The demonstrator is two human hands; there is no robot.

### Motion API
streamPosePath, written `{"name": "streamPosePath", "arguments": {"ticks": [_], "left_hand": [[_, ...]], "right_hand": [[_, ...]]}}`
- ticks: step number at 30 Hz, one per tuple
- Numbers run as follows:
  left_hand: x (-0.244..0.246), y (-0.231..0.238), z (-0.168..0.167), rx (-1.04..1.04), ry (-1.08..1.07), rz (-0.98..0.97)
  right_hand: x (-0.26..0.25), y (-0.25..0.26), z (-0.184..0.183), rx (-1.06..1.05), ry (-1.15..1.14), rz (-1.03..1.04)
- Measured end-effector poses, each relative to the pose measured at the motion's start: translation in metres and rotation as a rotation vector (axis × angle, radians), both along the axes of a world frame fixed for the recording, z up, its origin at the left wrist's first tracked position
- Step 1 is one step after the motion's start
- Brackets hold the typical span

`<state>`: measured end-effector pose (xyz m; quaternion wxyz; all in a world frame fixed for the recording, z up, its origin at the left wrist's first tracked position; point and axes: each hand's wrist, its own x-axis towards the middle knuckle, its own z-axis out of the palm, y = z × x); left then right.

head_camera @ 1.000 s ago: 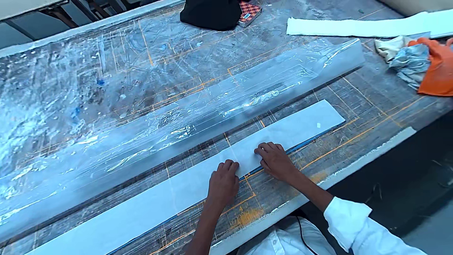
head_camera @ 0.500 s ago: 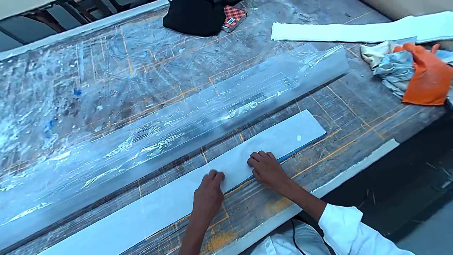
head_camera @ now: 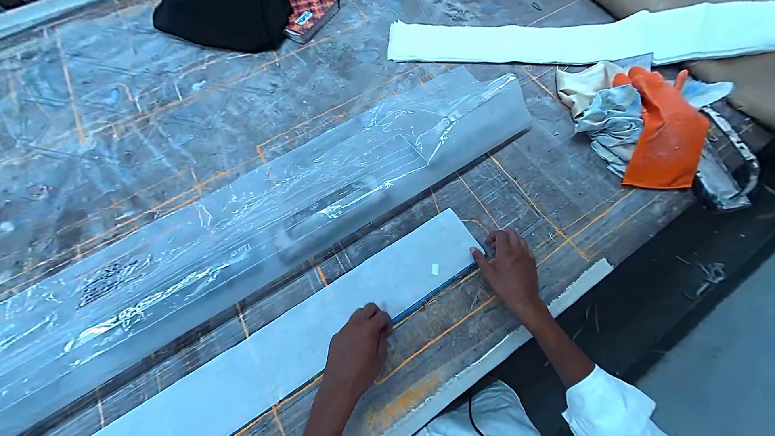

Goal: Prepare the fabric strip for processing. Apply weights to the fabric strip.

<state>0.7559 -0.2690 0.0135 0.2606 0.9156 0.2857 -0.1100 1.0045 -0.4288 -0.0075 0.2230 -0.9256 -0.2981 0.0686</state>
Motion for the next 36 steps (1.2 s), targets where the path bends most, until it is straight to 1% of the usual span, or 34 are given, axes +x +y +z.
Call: {"name": "streamPosePath", "arguments": {"ticks": [1,2,4,6,8,10,12,14,16,17,20,21,23,28,30,33,36], "left_hand": [[0.004,-0.002,0.005,-0.005,0.008,-0.007],[0.008,-0.002,0.008,0.025,-0.039,0.004],[0.017,0.005,0.003,0.157,-0.174,0.054],[0.017,0.015,-0.006,0.230,-0.178,0.098],[0.000,0.022,-0.011,0.192,-0.177,0.144],[-0.027,0.034,-0.013,0.157,-0.266,0.215],[-0.050,0.054,-0.009,0.199,-0.330,0.304],[-0.067,0.079,-0.008,0.240,-0.277,0.359],[-0.081,0.100,-0.012,0.254,-0.163,0.366],[-0.085,0.106,-0.013,0.259,-0.124,0.350],[-0.084,0.110,-0.010,0.233,-0.105,0.280],[-0.085,0.109,-0.009,0.219,-0.108,0.262],[-0.091,0.112,-0.008,0.179,-0.143,0.238],[-0.106,0.121,-0.005,-0.048,-0.214,0.291],[-0.108,0.124,-0.006,-0.070,-0.202,0.303],[-0.106,0.127,-0.004,-0.115,-0.148,0.345],[-0.101,0.129,-0.006,-0.097,-0.122,0.359]], "right_hand": [[0.002,-0.001,0.000,-0.004,0.015,0.012],[0.002,-0.002,0.000,-0.002,0.026,0.032],[0.001,-0.002,0.000,0.008,0.043,0.071],[0.003,-0.001,0.001,0.018,0.067,0.097],[0.008,-0.001,0.002,0.071,0.123,0.113],[0.015,-0.001,0.006,0.181,0.238,0.125],[0.015,0.002,0.012,0.309,0.379,0.127],[0.014,0.006,0.015,0.370,0.508,0.091],[0.014,0.012,0.016,0.317,0.566,0.047],[0.014,0.017,0.015,0.281,0.544,0.033],[0.012,0.022,0.009,0.223,0.417,0.031],[0.011,0.022,0.008,0.224,0.409,0.034],[0.010,0.019,0.009,0.241,0.456,0.026],[0.011,0.011,0.019,0.281,0.691,-0.085],[0.017,0.013,0.019,0.252,0.749,-0.125],[0.021,0.014,0.021,0.220,0.774,-0.168],[0.020,0.015,0.019,0.222,0.784,-0.203]]}}
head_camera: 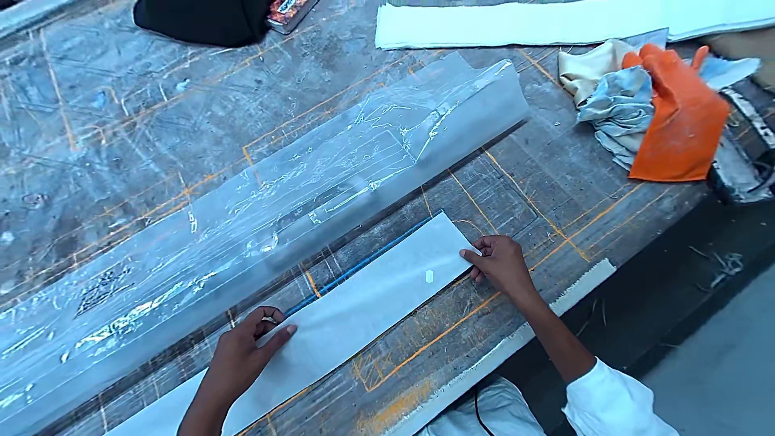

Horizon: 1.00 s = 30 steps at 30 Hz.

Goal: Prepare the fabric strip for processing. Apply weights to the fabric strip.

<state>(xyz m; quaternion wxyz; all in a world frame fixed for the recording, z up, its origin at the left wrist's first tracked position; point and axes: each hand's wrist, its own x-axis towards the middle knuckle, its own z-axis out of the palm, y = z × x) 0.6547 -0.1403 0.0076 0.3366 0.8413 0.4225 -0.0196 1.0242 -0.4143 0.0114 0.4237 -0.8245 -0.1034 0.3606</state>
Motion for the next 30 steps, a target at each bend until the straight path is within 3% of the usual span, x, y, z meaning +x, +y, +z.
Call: {"name": "streamPosePath", "arguments": {"ticks": [11,17,22,30], "left_hand": [[0.012,-0.010,-0.011,0.196,-0.027,-0.012],[0.109,-0.045,0.001,0.098,-0.180,-0.147],[0.181,-0.071,0.002,0.124,-0.161,-0.171],[0.197,-0.076,-0.004,0.179,-0.188,-0.074]], "right_hand": [[-0.012,-0.002,-0.005,-0.036,-0.212,0.038],[-0.018,-0.016,-0.008,0.046,-0.351,0.071],[-0.018,-0.017,-0.014,0.024,-0.428,0.075],[-0.019,-0.015,-0.014,0.020,-0.499,0.067]]}}
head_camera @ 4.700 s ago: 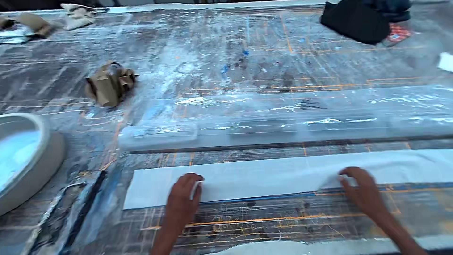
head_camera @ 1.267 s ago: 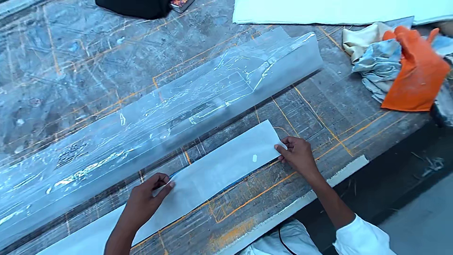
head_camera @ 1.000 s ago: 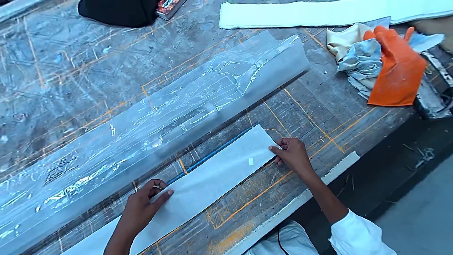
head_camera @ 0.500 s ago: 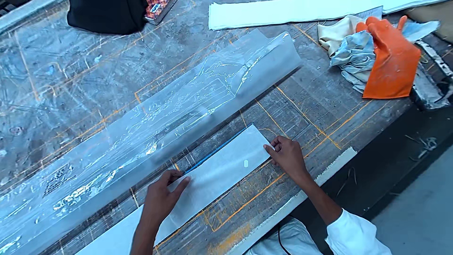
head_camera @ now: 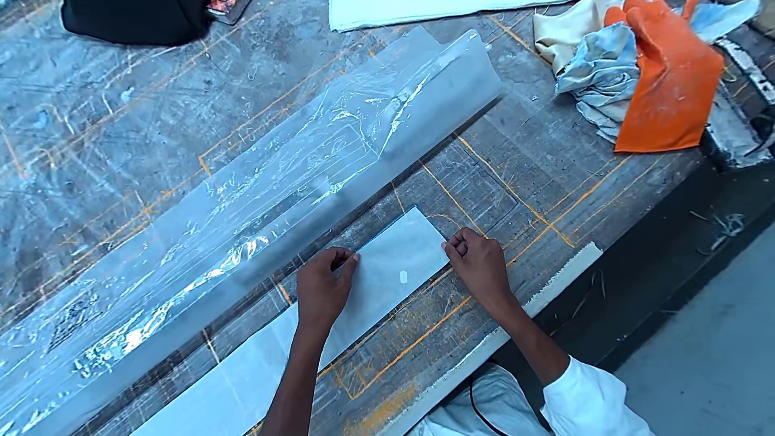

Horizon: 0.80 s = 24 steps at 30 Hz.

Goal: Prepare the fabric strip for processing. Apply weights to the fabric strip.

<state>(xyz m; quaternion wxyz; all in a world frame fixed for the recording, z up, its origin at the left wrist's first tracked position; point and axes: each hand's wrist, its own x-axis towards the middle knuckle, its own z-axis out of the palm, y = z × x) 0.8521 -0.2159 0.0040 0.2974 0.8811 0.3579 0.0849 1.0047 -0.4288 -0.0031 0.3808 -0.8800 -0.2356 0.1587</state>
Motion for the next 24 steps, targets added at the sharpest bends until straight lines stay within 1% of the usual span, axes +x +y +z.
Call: {"name": "streamPosePath", "arguments": {"ticks": [7,9,12,14,18,21,22,24], "left_hand": [[0.001,0.001,-0.002,0.006,-0.006,0.022],[0.001,0.001,-0.004,0.075,0.008,0.008],[0.003,-0.010,-0.002,0.258,0.050,-0.078],[0.007,-0.028,0.003,0.309,0.061,-0.170],[0.019,-0.063,-0.007,0.273,0.070,-0.342],[0.019,-0.072,-0.010,0.281,0.077,-0.385],[0.017,-0.075,-0.010,0.271,0.064,-0.399],[0.007,-0.083,-0.011,0.254,0.035,-0.438]], "right_hand": [[0.001,0.001,-0.002,0.012,-0.010,0.012],[0.001,0.000,-0.003,0.013,-0.014,0.016],[0.001,0.000,-0.003,0.018,-0.013,0.017],[0.001,0.000,-0.003,0.022,-0.007,0.016],[0.004,-0.001,-0.002,-0.002,-0.038,0.017],[0.005,0.007,-0.001,0.048,-0.215,0.036],[0.004,0.014,-0.001,0.104,-0.268,0.077],[-0.003,0.031,-0.001,0.212,-0.292,0.231]]}}
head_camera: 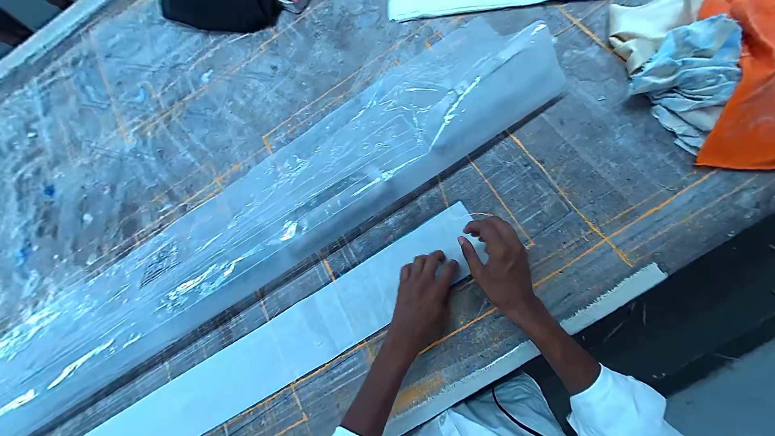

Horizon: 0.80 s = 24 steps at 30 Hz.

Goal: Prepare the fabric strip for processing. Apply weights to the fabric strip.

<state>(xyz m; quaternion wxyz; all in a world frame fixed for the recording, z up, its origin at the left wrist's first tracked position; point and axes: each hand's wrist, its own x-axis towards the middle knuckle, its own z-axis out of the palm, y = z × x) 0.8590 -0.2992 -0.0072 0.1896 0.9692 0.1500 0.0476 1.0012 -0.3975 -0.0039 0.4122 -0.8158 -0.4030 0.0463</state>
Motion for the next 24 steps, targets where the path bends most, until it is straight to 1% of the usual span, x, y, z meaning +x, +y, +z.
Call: {"name": "streamPosePath", "arguments": {"ticks": [2,4,5,7,9,11,12,13,14,16,17,18,19,21,22,23,24], "left_hand": [[-0.018,-0.001,-0.004,0.023,-0.048,0.030],[-0.044,0.007,-0.010,0.071,-0.078,0.198],[-0.059,0.014,-0.014,0.088,-0.039,0.302],[-0.100,0.025,-0.026,0.102,0.083,0.483],[-0.149,0.031,-0.035,0.149,0.140,0.697],[-0.184,0.037,-0.031,0.159,0.196,0.979],[-0.189,0.038,-0.027,0.144,0.232,1.079],[-0.184,0.033,-0.022,0.145,0.234,1.099],[-0.170,0.023,-0.019,0.164,0.190,1.029],[-0.138,0.002,-0.025,0.119,0.066,0.760],[-0.131,-0.004,-0.029,0.082,0.073,0.677],[-0.134,-0.006,-0.032,0.071,0.114,0.684],[-0.147,-0.004,-0.032,0.089,0.142,0.776],[-0.185,0.014,-0.024,0.114,0.192,1.061],[-0.207,0.023,-0.020,0.131,0.180,1.160],[-0.226,0.029,-0.017,0.158,0.150,1.197],[-0.237,0.033,-0.017,0.176,0.092,1.162]], "right_hand": [[-0.009,0.019,-0.008,-0.001,-0.013,0.209],[-0.015,0.030,-0.023,-0.126,-0.067,0.359],[-0.016,0.033,-0.031,-0.212,-0.114,0.392],[-0.020,0.033,-0.041,-0.338,-0.222,0.401],[-0.021,0.033,-0.044,-0.387,-0.260,0.398],[-0.020,0.035,-0.046,-0.383,-0.286,0.380],[-0.020,0.034,-0.047,-0.383,-0.296,0.374],[-0.020,0.033,-0.048,-0.386,-0.301,0.376],[-0.020,0.033,-0.048,-0.383,-0.306,0.382],[-0.017,0.036,-0.050,-0.371,-0.313,0.397],[-0.017,0.036,-0.049,-0.377,-0.312,0.407],[-0.017,0.035,-0.049,-0.394,-0.310,0.416],[-0.016,0.035,-0.048,-0.400,-0.313,0.419],[-0.012,0.038,-0.051,-0.378,-0.341,0.407],[-0.011,0.038,-0.052,-0.371,-0.350,0.405],[-0.012,0.037,-0.052,-0.377,-0.348,0.413],[-0.012,0.037,-0.052,-0.376,-0.344,0.422]]}}
